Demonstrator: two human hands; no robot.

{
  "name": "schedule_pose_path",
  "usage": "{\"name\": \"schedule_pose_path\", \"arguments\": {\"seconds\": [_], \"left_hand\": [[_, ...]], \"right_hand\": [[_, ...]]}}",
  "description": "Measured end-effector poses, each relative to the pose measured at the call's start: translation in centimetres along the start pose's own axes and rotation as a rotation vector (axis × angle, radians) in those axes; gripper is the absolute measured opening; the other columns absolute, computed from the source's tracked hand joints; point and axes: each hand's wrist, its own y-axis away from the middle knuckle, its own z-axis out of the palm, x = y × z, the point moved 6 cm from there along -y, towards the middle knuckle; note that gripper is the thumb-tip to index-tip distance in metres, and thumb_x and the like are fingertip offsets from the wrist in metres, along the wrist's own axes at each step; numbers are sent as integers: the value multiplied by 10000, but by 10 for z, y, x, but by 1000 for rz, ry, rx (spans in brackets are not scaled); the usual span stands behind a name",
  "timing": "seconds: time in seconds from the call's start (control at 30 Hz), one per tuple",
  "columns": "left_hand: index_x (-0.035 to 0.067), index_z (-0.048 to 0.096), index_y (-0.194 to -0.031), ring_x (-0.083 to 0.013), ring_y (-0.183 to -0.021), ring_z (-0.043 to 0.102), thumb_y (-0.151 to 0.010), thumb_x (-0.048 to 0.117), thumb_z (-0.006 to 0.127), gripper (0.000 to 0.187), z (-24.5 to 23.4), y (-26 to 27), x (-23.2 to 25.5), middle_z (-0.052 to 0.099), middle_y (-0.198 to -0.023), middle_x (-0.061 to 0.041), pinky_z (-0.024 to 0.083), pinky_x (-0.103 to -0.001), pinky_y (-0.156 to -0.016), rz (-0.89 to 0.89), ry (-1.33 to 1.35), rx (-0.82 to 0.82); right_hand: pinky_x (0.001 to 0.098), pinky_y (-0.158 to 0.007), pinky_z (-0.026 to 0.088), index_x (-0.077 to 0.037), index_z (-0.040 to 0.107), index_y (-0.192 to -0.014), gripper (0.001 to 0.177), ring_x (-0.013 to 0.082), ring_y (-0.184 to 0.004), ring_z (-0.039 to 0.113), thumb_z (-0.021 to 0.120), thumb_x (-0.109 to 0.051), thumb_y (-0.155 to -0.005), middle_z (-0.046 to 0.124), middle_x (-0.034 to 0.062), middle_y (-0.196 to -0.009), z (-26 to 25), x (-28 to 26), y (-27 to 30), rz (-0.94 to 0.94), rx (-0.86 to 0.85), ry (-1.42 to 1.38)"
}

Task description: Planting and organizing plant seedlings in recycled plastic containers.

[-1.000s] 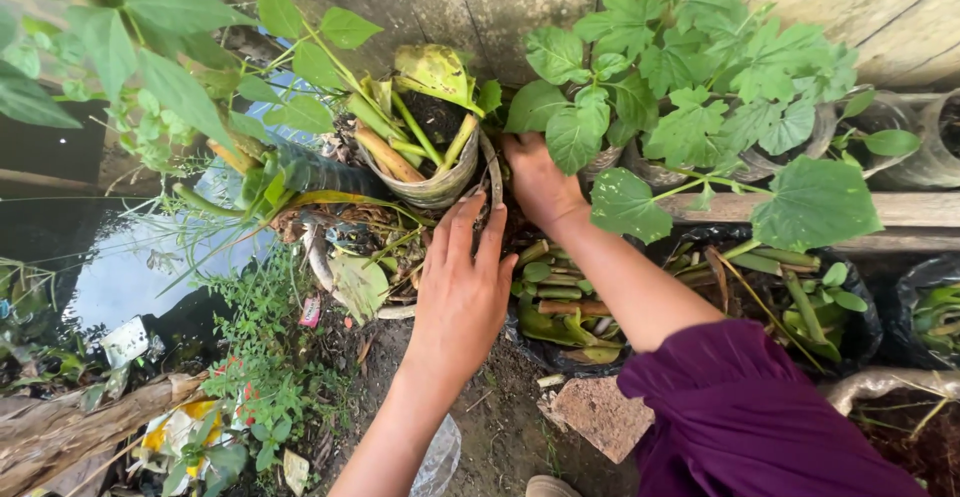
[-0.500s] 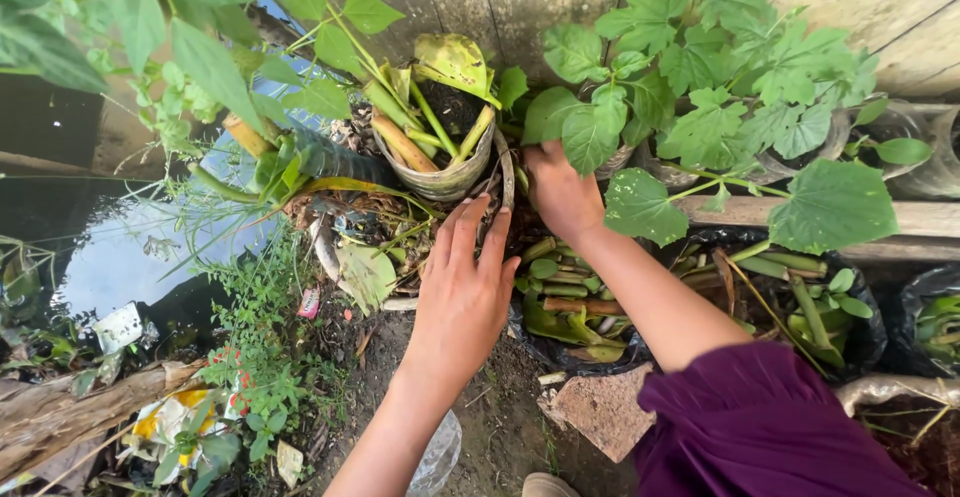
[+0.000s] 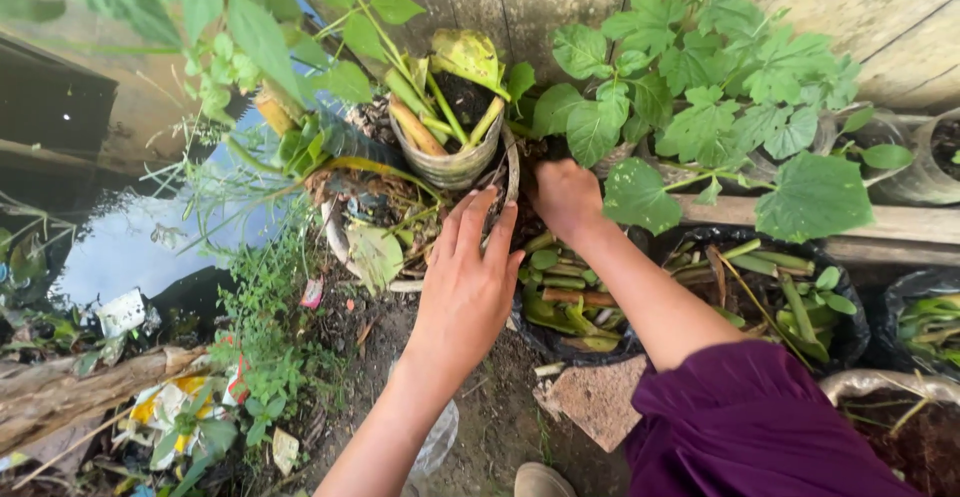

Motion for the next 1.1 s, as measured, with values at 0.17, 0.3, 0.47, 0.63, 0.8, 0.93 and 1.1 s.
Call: {"name": "schedule_pose_path", "arguments": {"seconds": [0.17,0.3,0.47,0.63,0.8,0.93,1.1], "left_hand": [[-20,529,-1377,-403,-1359,461,-907,140,705,527,-10,3,6,456,-1442,-210,421,-498,-1111,24,2,25],[-23,530,-1376,-417,-1351,454,-904,149,702,531,-12,8,-2,455,-1436,-219,416,-503,-1098,8,-1,26],[-18,534,-1372,-416,-1358,450,-920,153,691,508,-9,15,-11,454,-1442,-220,409,-503,-1119,-1,21,16],[-8,554,-1354,-410,-1357,465,-918,142,702,484,-19,24,-23,470,-1438,-217,415,-500,-1127,2,51,53],[10,585,-1332,-418,-1285,522,-935,139,720,439,-60,60,-60,514,-1396,-218,453,-493,-1089,-126,83,153],[53,628,-1201,-391,-1125,625,-993,165,729,257,-85,125,-107,592,-1230,-168,517,-467,-968,-494,94,173],[28,604,-1131,-382,-1006,644,-896,311,815,424,-46,230,-129,604,-1114,-183,535,-467,-887,-917,81,-175]], "right_hand": [[454,-787,593,-40,725,-928,211,380,-912,718,748,-219,-820,711,214,-987,21,14,-11,89,10,156],[458,-881,587,-40,740,-938,176,392,-987,720,715,-203,-874,725,232,-1016,9,6,8,236,-90,41],[536,-861,552,53,684,-918,171,475,-937,682,709,-79,-813,709,293,-984,-6,12,22,230,150,-9],[542,-806,561,33,698,-869,99,461,-862,697,657,22,-779,716,275,-899,19,33,-5,189,225,60],[512,-791,574,3,700,-790,106,432,-851,706,620,71,-790,707,278,-870,14,8,12,110,209,108],[498,-771,537,24,727,-911,64,406,-853,679,699,-32,-923,690,263,-926,-62,-90,83,-24,285,-220],[374,-778,595,-53,784,-956,123,255,-812,757,703,-89,-871,785,124,-934,5,-164,159,-28,-178,-601]]}}
